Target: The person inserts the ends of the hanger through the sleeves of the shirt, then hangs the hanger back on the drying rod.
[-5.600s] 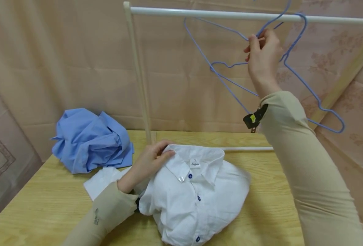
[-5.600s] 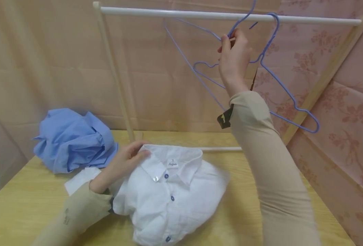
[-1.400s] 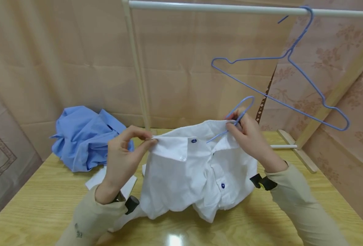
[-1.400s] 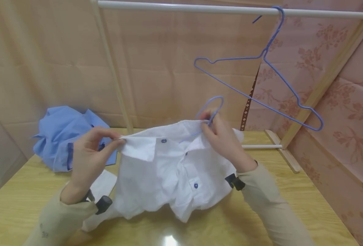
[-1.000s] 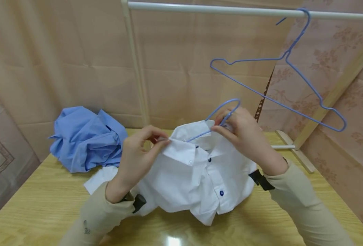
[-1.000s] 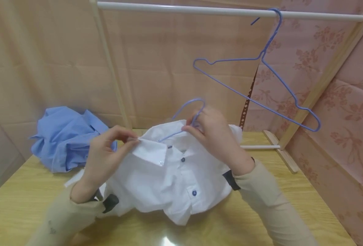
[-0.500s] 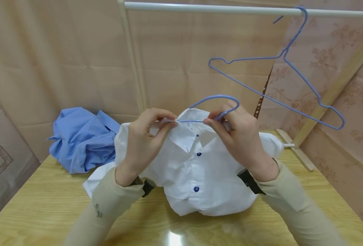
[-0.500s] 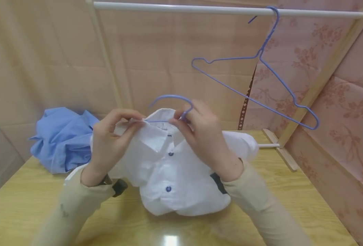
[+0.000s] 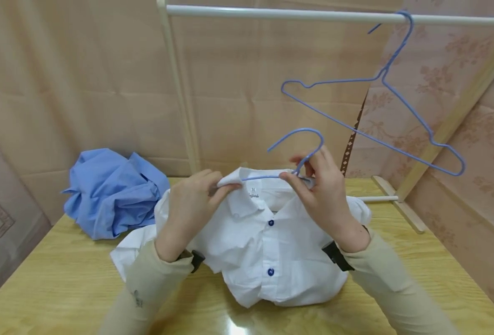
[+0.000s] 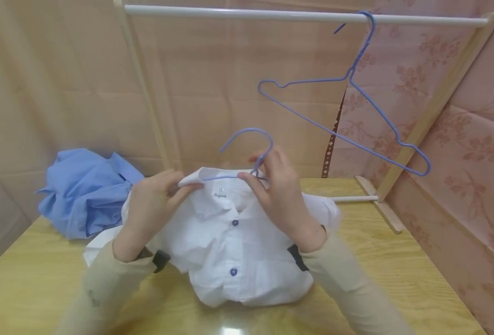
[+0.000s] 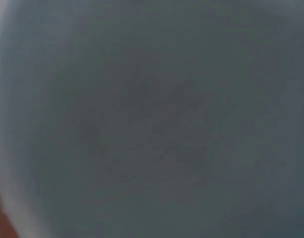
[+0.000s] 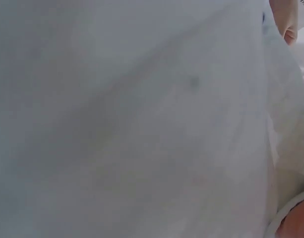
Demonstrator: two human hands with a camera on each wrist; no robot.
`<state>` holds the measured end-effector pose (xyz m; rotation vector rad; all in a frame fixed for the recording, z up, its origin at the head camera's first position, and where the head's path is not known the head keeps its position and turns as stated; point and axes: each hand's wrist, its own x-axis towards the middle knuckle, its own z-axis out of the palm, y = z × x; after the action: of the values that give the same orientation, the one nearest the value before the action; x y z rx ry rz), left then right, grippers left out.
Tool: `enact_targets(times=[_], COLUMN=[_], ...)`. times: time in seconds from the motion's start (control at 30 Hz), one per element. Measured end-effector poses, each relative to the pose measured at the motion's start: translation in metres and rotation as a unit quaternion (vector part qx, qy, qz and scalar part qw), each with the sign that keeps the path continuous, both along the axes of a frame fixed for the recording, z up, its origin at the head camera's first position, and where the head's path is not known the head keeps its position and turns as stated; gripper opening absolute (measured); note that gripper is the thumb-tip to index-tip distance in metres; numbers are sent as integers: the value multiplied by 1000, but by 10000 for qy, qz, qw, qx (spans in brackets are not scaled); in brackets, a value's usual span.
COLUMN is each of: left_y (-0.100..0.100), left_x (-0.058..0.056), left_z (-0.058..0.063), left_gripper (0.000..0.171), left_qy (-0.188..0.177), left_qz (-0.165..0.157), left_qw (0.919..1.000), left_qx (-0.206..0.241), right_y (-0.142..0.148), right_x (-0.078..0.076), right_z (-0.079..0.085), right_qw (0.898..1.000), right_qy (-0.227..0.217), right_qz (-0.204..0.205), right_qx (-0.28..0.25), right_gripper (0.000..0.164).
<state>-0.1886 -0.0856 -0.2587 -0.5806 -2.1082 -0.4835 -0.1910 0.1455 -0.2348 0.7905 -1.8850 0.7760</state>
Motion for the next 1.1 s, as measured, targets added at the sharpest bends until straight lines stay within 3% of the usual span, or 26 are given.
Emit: enact_targets(times=[0.23,0.37,0.43,0.53,0.63,0.8,0.9,0.93,1.1], left_y=[2,-2,-5,-10,-15,-22,-25,-26,-27], left_x=[0,2,2,1,-3,-8,-10,-10,-10], left_z=[-8,-7,-5,-3,-2,1,2,2,1], left_gripper=[43,44,45,46,47,47,49,49,44], left_qy=[19,18,79,250,506,999,1153,1155,1005], left_qz=[608,836,788,533,253,-225,-450,-543,-1027], left_qw=[9972,9937,9929,9934,9943,9929,9915,9912,9892], left_qx=[430,745,888,987,901,604,396,343,277], right_y=[-1,-5,-7,-4,5,25,35,38,47], right_x=[9,19,21,20,15,8,3,2,-2], right_z=[4,-1,-6,-11,-12,-6,-1,0,-6], right_qw=[9967,9969,9977,9970,9958,9966,9894,9851,9635], right_qy=[-89,-27,-19,-116,-376,-605,-805,-987,-1649], right_qz=[-133,38,195,569,746,339,460,542,777], right_qx=[-798,-781,-655,-516,-369,447,1115,1302,1961], right_gripper=[34,17,23,36,40,51,57,57,23])
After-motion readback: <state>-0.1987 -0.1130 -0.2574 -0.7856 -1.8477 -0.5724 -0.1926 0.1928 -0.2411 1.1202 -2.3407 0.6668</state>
